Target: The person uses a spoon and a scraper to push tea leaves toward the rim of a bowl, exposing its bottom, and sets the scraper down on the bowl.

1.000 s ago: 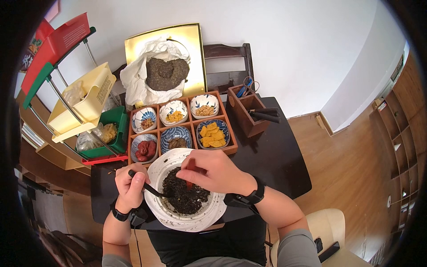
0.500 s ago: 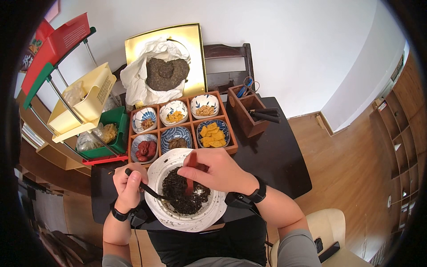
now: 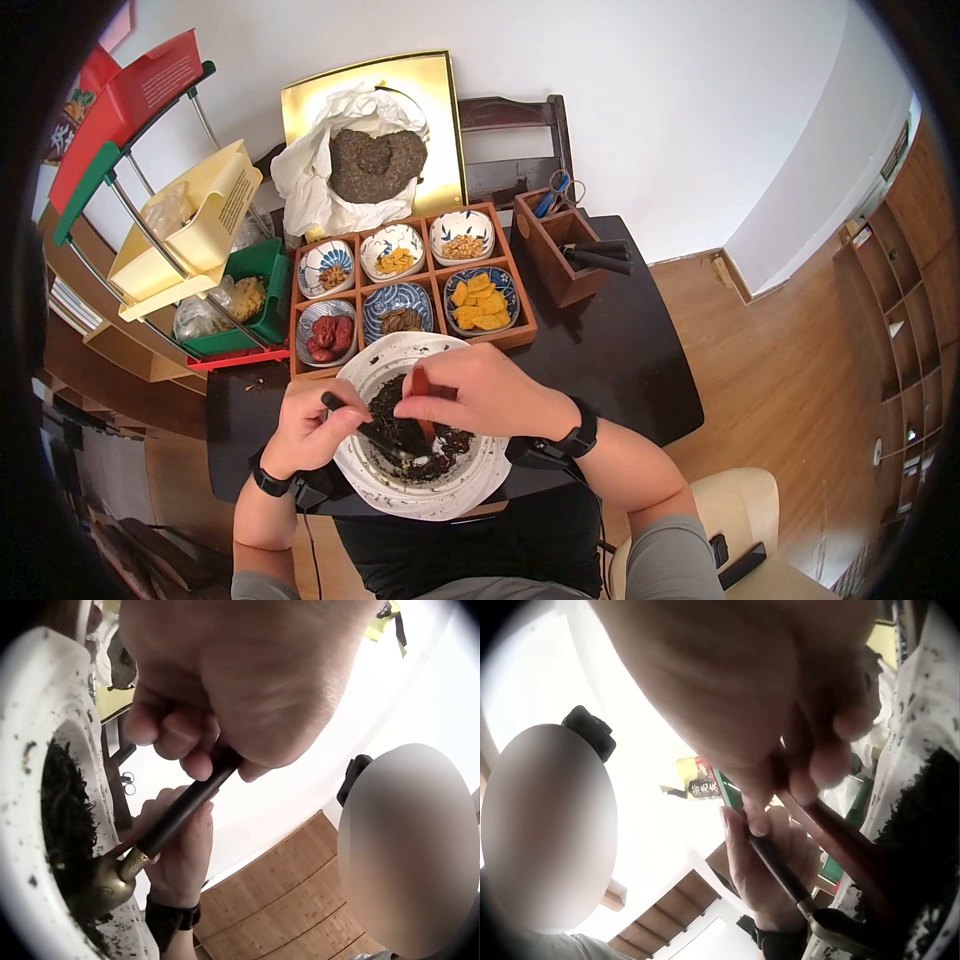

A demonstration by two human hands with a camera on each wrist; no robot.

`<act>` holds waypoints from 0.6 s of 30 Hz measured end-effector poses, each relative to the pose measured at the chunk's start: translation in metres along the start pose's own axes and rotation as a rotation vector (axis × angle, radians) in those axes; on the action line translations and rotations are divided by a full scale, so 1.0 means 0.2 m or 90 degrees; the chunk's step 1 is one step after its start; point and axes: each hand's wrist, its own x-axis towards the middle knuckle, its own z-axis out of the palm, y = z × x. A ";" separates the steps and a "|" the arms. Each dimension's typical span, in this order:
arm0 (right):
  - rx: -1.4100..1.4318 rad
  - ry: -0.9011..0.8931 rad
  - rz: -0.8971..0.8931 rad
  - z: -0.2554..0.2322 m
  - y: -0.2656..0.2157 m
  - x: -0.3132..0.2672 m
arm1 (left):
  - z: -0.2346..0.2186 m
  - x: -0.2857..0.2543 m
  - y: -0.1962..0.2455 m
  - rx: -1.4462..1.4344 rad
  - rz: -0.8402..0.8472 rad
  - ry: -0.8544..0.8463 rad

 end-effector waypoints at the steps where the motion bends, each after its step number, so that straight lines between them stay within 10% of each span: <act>1: 0.000 0.000 0.000 -0.01 -0.01 0.00 | 0.00 0.00 0.00 0.017 0.003 0.033; 5: 0.019 0.062 0.030 -0.03 0.00 0.00 | -0.01 -0.02 -0.02 -0.006 -0.023 0.077; 10: 0.025 -0.138 0.046 -0.04 -0.03 0.00 | -0.03 -0.03 0.00 -0.107 -0.066 0.027; 18: 0.020 0.007 0.010 -0.01 -0.02 0.00 | 0.01 -0.01 0.00 -0.046 -0.031 -0.012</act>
